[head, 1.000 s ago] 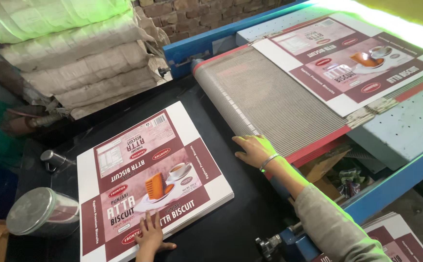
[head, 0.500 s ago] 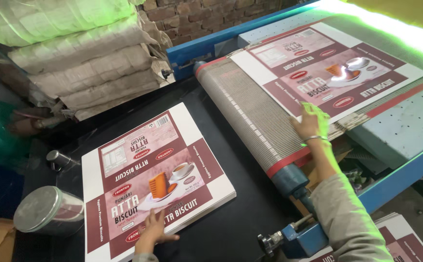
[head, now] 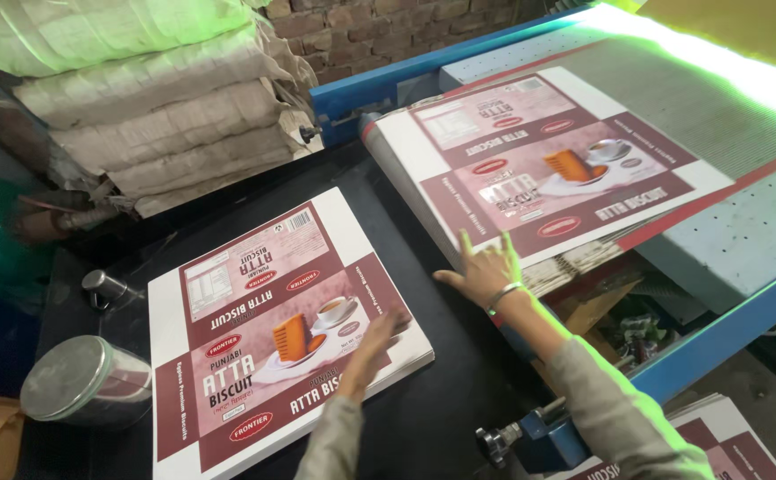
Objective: The person repeatedly picks up printed cardboard boxes from a conveyor belt and stacks them on a table. The boxes are labeled 'ATTA BISCUIT' and are handled one at a time throughout the clip.
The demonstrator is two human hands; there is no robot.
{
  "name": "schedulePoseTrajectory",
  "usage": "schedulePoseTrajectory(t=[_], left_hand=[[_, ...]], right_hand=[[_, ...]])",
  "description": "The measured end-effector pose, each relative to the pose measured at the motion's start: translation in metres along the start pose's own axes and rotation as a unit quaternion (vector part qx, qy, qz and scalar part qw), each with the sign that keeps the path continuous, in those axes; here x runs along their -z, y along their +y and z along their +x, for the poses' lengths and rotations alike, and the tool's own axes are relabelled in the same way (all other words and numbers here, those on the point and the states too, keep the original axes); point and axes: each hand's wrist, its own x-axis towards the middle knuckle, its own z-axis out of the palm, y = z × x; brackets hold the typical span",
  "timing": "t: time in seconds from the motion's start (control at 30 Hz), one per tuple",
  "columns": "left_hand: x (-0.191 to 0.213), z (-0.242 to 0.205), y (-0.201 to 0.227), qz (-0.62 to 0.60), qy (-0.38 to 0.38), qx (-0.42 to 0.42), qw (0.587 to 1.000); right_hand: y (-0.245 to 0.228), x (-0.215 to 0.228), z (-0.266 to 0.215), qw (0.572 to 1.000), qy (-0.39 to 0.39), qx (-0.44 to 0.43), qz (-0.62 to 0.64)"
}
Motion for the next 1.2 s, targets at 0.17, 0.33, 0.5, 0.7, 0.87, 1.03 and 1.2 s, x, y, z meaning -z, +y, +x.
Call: schedulePoseTrajectory(t=[0.17,0.33,0.5,0.7,0.87,1.03,1.2], left_hand=[[-0.048,0.036,0.033,-0.195,-0.049,0.030,0.979],[-0.073,0.097,0.025,-0.294,-0.028,-0.052,0.954],[-0.007,0.108,-0.029,-0.116,0.120,-0.260,0.951],[0.209,-0.023,-0.012,0.024,0.209,-0.215,0.954],[0.325,-0.180,0.010,0.016,0.297,-0.042,0.954],[0.362,-0.240,-0.047,0.155,0.417,0.047,0.894],[0.357,-0.255,-0.113,0.432,0.439,0.058,0.786]], right_hand=[[-0.009,0.016,-0.019,0.985,0.124,0.086,0.080],[0.019,0.005,-0.004,0.961,0.192,0.124,0.159],[0.030,-0.005,0.004,0.959,0.145,0.205,0.128],[0.019,-0.048,0.018,0.954,0.182,0.196,-0.137],[-0.007,-0.094,0.038,0.899,0.247,0.337,-0.132],[-0.078,-0.149,0.018,0.866,0.163,0.440,-0.175],[-0.102,-0.169,-0.012,0.899,-0.040,0.423,-0.107]])
